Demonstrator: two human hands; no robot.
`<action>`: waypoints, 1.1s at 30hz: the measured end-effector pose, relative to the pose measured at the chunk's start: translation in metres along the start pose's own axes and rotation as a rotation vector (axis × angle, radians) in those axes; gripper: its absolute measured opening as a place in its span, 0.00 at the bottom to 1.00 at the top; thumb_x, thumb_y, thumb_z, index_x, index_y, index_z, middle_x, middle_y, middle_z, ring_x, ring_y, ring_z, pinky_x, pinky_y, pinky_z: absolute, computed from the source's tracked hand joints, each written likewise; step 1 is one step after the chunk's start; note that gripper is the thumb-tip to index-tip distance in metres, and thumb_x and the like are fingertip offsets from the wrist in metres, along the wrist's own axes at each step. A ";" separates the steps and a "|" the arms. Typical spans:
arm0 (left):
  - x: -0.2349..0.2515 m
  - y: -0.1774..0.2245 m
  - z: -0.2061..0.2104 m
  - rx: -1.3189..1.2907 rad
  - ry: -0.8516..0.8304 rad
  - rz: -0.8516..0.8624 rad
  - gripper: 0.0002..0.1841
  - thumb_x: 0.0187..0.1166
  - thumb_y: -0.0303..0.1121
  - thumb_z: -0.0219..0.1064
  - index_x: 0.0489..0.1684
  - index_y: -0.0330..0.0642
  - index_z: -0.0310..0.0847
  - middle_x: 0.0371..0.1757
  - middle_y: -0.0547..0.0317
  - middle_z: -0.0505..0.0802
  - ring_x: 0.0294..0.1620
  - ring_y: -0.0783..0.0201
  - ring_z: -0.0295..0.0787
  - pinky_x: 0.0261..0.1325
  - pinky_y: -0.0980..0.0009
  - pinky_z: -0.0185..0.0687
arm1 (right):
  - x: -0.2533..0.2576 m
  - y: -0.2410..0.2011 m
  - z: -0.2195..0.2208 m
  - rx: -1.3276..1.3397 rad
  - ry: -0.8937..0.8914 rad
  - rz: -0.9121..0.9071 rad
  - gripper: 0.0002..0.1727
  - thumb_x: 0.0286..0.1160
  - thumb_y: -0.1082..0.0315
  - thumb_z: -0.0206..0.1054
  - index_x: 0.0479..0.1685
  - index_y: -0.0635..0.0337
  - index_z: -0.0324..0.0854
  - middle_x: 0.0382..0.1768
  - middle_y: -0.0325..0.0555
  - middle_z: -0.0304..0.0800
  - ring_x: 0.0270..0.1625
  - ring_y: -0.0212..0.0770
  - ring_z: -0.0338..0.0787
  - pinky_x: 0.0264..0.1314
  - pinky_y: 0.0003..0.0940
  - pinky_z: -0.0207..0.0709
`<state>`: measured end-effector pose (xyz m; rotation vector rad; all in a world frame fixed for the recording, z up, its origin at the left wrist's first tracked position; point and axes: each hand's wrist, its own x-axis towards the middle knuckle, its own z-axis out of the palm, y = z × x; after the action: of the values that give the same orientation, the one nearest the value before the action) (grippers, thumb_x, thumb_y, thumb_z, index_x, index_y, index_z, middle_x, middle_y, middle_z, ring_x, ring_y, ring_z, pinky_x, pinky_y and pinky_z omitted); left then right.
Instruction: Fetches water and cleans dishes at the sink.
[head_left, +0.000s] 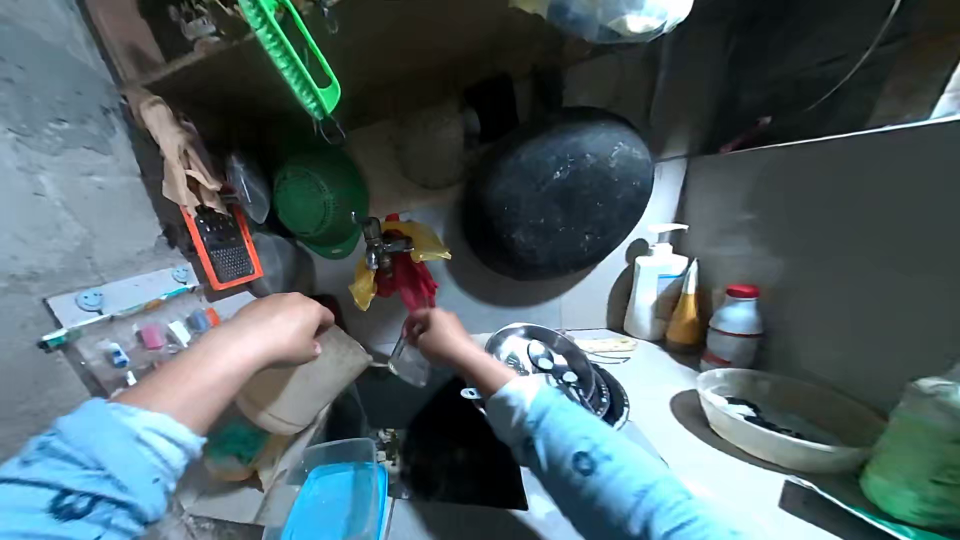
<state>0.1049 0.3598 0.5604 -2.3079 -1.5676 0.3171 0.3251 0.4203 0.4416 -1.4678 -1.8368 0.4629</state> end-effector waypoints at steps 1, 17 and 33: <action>0.006 0.004 0.000 0.006 0.002 0.000 0.13 0.80 0.38 0.71 0.59 0.47 0.88 0.54 0.49 0.92 0.59 0.46 0.88 0.62 0.42 0.80 | 0.003 0.003 0.022 0.004 -0.036 0.030 0.12 0.77 0.67 0.69 0.55 0.55 0.90 0.50 0.58 0.93 0.56 0.62 0.91 0.57 0.71 0.80; 0.065 0.050 0.032 0.116 -0.058 0.067 0.16 0.76 0.31 0.72 0.62 0.46 0.88 0.61 0.47 0.92 0.67 0.43 0.86 0.64 0.40 0.80 | 0.014 0.063 0.093 0.243 -0.149 0.438 0.15 0.85 0.65 0.62 0.62 0.61 0.85 0.63 0.63 0.87 0.64 0.57 0.88 0.66 0.58 0.79; 0.066 0.057 0.031 0.093 -0.060 0.045 0.16 0.77 0.33 0.72 0.62 0.45 0.87 0.63 0.47 0.91 0.70 0.43 0.84 0.66 0.40 0.79 | 0.003 0.061 0.097 0.153 -0.136 0.434 0.20 0.90 0.63 0.54 0.72 0.60 0.80 0.72 0.61 0.84 0.77 0.58 0.81 0.78 0.60 0.71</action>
<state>0.1664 0.4062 0.5103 -2.2843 -1.4972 0.4640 0.2966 0.4561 0.3366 -1.7638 -1.5372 0.9127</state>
